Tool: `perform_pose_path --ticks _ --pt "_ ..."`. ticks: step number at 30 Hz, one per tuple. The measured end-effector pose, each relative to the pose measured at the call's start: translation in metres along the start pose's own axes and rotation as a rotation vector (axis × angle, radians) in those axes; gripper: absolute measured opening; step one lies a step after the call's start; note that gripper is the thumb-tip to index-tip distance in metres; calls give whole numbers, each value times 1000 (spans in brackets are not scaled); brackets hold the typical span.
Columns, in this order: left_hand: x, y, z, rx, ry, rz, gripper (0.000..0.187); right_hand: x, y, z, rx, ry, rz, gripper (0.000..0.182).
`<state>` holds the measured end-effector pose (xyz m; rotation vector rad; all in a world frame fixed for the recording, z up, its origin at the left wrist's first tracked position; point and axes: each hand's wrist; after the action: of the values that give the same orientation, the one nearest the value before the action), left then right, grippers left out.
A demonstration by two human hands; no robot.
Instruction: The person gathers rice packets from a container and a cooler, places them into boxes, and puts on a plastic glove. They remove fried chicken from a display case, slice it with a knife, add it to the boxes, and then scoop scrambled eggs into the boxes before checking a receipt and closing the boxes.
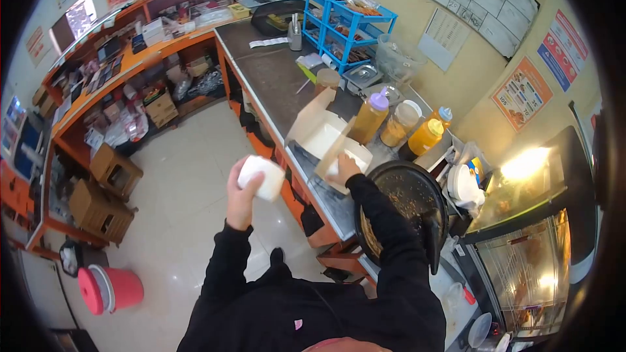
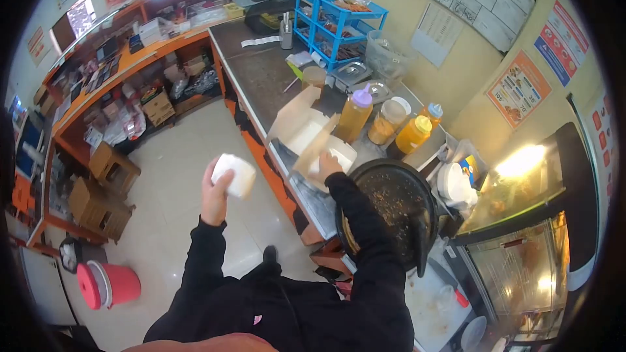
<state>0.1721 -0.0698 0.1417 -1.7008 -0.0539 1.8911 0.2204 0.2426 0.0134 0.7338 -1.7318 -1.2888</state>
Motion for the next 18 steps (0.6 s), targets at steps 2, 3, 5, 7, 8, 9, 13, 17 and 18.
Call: perform_pose_path --ticks 2,3,5,7,8,9,13,17,18 --pt "-4 -21 51 119 -111 179 51 1 -15 2 59 -37 -41 82" --pt "3 -34 74 182 -155 185 50 2 -20 -1 72 -48 -56 82" --pt "29 -61 117 309 -294 320 48 7 -18 -5 109 -81 -37 81" --pt "47 -82 145 386 -396 495 46 7 -13 -8 92 -80 -7 78" --pt "50 -92 154 400 -399 541 44 4 -10 -9 80 -79 6 77" --pt "53 -100 162 409 -407 586 43 -5 -5 -9 38 -78 92 72" --pt "50 -76 179 319 -98 64 44 15 73 -22 -293 -76 384 28" --pt "36 -29 185 -3 -232 86 43 145 81 -4 -437 38 92 12" --pt "29 -18 187 -82 -267 37 44 176 64 4 -305 -89 58 14"
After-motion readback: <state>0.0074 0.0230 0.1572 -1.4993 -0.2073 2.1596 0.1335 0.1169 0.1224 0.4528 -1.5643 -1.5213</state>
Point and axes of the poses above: each hand's wrist, its own z-axis towards the middle knuckle, its own y-axis out of the back of the hand, x = y × z, and after that the axes turned 6 degrees about -y, right-handed
